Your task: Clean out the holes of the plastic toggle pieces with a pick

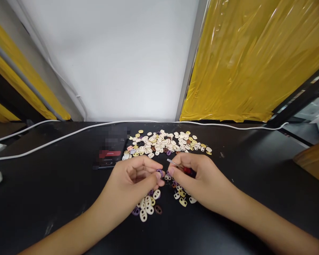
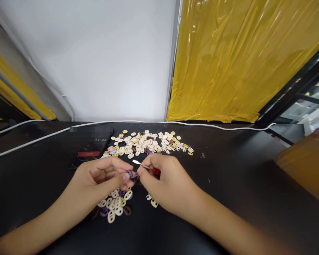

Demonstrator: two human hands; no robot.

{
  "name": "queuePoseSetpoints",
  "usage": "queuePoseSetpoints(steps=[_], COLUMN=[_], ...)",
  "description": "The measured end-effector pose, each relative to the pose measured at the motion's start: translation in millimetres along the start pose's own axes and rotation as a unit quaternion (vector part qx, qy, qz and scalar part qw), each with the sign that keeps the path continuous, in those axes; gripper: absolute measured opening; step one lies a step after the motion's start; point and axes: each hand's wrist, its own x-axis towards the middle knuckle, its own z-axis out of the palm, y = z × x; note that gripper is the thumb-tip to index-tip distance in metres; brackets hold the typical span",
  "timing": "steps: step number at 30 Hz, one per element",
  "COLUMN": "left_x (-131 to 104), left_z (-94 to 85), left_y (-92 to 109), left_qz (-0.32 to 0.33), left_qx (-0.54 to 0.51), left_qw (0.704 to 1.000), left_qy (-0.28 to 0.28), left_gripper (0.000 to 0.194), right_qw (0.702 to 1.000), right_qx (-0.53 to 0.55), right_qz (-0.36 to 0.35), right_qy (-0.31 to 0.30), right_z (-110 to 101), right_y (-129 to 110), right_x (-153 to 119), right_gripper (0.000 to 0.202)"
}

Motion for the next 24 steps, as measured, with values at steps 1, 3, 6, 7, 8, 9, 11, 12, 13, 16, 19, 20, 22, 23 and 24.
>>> queuePoseSetpoints(steps=[1, 3, 6, 7, 8, 9, 11, 12, 13, 16, 19, 20, 22, 23, 24], left_x=[1, 3, 2, 1, 0, -1, -2, -2, -3, -1, 1, 2, 2, 2, 1], left_z=[-2.0, -6.6, -12.7, -14.0, -14.9, -15.3, -15.2, -15.0, -14.8, -15.1, -16.9, -17.5, -18.9, -19.5, -20.0], left_y=[1, 2, 3, 4, 4, 5, 6, 7, 7, 5, 5, 5, 4, 4, 4], left_qz=[-0.001, 0.007, 0.044, 0.062, 0.08, 0.093, 0.107, 0.108, 0.107, 0.112, 0.117, 0.119, 0.126, 0.129, 0.13], left_qx=[0.015, 0.062, 0.189, 0.239, 0.282, 0.317, 0.356, 0.366, 0.375, 0.397, 0.41, 0.415, 0.424, 0.429, 0.433], left_qw=[1.0, 0.998, 0.98, 0.967, 0.954, 0.941, 0.924, 0.92, 0.916, 0.904, 0.895, 0.892, 0.886, 0.883, 0.88], left_qy=[-0.002, -0.013, -0.046, -0.057, -0.067, -0.075, -0.087, -0.091, -0.095, -0.112, -0.131, -0.135, -0.14, -0.143, -0.144], left_gripper=[0.007, 0.006, 0.009, 0.012, 0.015, 0.018, 0.021, 0.021, 0.021, 0.02, 0.02, 0.02, 0.02, 0.019, 0.019], right_qw=[1.0, 0.998, 0.991, 0.988, 0.986, 0.985, 0.984, 0.985, 0.985, 0.989, 0.992, 0.99, 0.982, 0.977, 0.972], right_qx=[-0.002, -0.016, -0.057, -0.069, -0.077, -0.082, -0.088, -0.09, -0.092, -0.094, -0.118, -0.135, -0.175, -0.195, -0.216], right_qz=[0.016, 0.051, 0.101, 0.112, 0.119, 0.124, 0.126, 0.126, 0.124, 0.102, 0.045, 0.022, -0.02, -0.035, -0.046], right_qy=[-0.008, -0.027, -0.067, -0.079, -0.088, -0.092, -0.085, -0.078, -0.072, -0.044, 0.01, 0.032, 0.067, 0.079, 0.076], right_z=[-4, -13, -24, -26, -28, -29, -30, -29, -29, -27, -27, -27, -28, -28, -28], right_y=[0, 1, 5, 7, 9, 11, 14, 16, 17, 17, 16, 16, 15, 15, 14], right_x=[1, 4, 7, 8, 9, 9, 11, 11, 12, 13, 13, 14, 19, 24, 32], right_gripper=[0.017, 0.017, 0.014, 0.014, 0.013, 0.013, 0.011, 0.009, 0.008, 0.007, 0.011, 0.014, 0.021, 0.023, 0.025])
